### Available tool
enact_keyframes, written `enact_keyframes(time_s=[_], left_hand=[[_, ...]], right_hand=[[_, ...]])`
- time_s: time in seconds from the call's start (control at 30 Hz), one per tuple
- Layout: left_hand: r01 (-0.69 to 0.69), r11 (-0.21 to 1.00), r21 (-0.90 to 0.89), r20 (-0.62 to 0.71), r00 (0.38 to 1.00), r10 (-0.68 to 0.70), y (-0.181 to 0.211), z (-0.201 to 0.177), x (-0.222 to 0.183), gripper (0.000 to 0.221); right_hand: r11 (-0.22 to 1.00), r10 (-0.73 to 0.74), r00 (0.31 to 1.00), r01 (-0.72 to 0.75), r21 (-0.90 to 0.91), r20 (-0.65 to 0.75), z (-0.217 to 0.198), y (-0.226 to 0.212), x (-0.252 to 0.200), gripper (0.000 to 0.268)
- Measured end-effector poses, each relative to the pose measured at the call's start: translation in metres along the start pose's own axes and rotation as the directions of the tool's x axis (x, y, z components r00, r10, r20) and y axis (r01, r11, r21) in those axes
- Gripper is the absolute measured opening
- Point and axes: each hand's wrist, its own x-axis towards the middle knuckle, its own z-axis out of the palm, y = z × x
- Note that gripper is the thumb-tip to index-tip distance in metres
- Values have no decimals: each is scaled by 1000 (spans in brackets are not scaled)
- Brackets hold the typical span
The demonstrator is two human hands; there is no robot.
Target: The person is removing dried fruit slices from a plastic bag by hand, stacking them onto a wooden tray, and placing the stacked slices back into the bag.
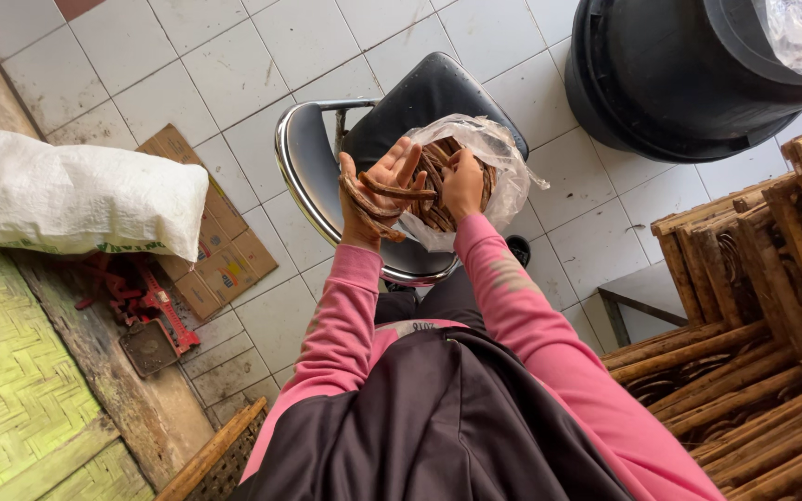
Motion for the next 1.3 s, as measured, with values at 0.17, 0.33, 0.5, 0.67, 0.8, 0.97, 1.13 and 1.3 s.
enact_keyframes(time_s=[0.17,0.33,0.5,0.67,0.8,0.97,1.13,1.3], left_hand=[[-43,993,111,-72,996,51,-2,5,0,113],[-63,982,176,-93,992,80,-5,6,2,108],[-45,953,298,-120,989,85,0,-18,0,106],[8,986,168,61,998,-18,9,-38,-1,111],[4,966,260,-80,997,17,10,-26,5,111],[-33,929,369,-111,991,79,2,-14,5,116],[-31,964,265,-33,999,41,-8,-16,15,115],[-48,975,217,-93,993,69,-10,-10,15,114]], right_hand=[[965,-122,990,136,-226,74,-2,-1,-12,26],[991,-128,991,127,51,26,-53,-61,-28,9],[924,-308,951,301,238,-8,-104,-150,-51,23],[690,-719,638,702,176,274,-113,-206,-33,35],[882,-432,842,319,347,324,-138,-194,-39,15],[962,-268,932,274,8,245,-157,-133,-27,31],[950,2,972,-74,303,234,-80,-46,-10,18],[283,461,858,-384,879,227,17,29,12,19]])
